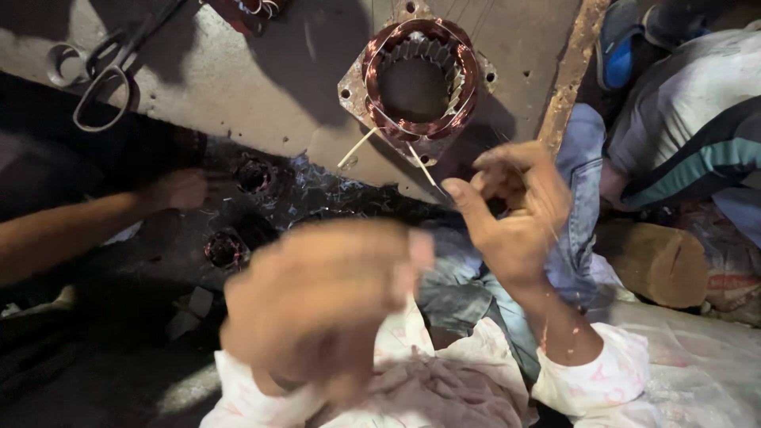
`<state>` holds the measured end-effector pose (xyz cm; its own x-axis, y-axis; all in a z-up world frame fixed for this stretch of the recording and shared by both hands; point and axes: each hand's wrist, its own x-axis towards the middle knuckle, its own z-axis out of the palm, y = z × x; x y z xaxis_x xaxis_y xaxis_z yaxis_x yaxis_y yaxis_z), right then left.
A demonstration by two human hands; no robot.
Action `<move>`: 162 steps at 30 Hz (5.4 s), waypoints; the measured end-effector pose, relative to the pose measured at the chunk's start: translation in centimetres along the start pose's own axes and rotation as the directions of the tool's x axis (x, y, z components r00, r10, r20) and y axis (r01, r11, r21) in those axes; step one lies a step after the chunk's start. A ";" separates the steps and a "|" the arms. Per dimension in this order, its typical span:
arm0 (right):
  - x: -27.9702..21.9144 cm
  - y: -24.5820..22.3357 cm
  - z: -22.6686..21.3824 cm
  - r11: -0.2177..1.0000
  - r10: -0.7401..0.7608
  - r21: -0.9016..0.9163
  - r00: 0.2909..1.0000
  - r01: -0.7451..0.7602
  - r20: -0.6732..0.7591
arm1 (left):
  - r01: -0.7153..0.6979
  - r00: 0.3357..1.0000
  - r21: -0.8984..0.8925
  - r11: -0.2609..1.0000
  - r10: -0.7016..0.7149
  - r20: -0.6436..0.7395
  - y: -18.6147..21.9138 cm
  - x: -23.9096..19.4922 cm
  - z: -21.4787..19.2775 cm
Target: The person is rewinding electric motor stators by hand, inserting copper wire coils into the slots and securing them with wooden sticks.
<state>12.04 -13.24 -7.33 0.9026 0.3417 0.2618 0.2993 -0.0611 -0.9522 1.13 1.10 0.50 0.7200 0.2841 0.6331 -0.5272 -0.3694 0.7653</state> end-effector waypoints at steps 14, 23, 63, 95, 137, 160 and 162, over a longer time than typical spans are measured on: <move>-0.1 4.9 -6.7 0.931 0.192 0.336 0.973 -0.141 -0.124 | -0.151 0.913 0.443 0.884 -0.046 0.404 -8.3 5.9 3.7; -2.1 9.8 -14.9 0.553 0.473 0.819 0.867 -0.156 -0.154 | 0.291 0.952 0.138 0.947 -0.272 -0.141 -6.1 4.3 -5.5; -2.5 -2.3 -3.1 0.933 -0.182 -0.211 0.887 0.292 0.424 | 0.439 0.788 0.468 0.767 -0.579 0.208 -1.2 -1.3 -5.1; 0.6 0.2 -5.2 0.920 -0.060 -0.390 0.998 0.047 -0.022 | -0.253 0.645 0.221 0.942 -0.006 0.764 -11.9 6.4 2.8; 1.4 1.5 -4.8 0.875 -0.182 -0.430 0.975 0.221 0.130 | -0.316 0.690 0.322 0.893 -0.017 0.724 -10.4 6.3 3.4; 1.2 1.8 -5.4 0.884 -0.214 -0.356 0.940 0.303 0.267 | -0.321 0.696 0.350 0.880 -0.031 0.717 -10.1 6.3 3.7; 1.5 1.9 -5.2 0.900 -0.128 -0.404 0.986 0.160 0.106 | -0.333 0.704 0.362 0.870 -0.025 0.709 -10.2 6.3 3.7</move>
<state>15.61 -17.74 -7.91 0.8190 0.4443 0.3631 0.5392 -0.3795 -0.7519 12.68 3.42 -3.79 0.8406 -0.4180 0.3443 -0.5355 -0.7367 0.4129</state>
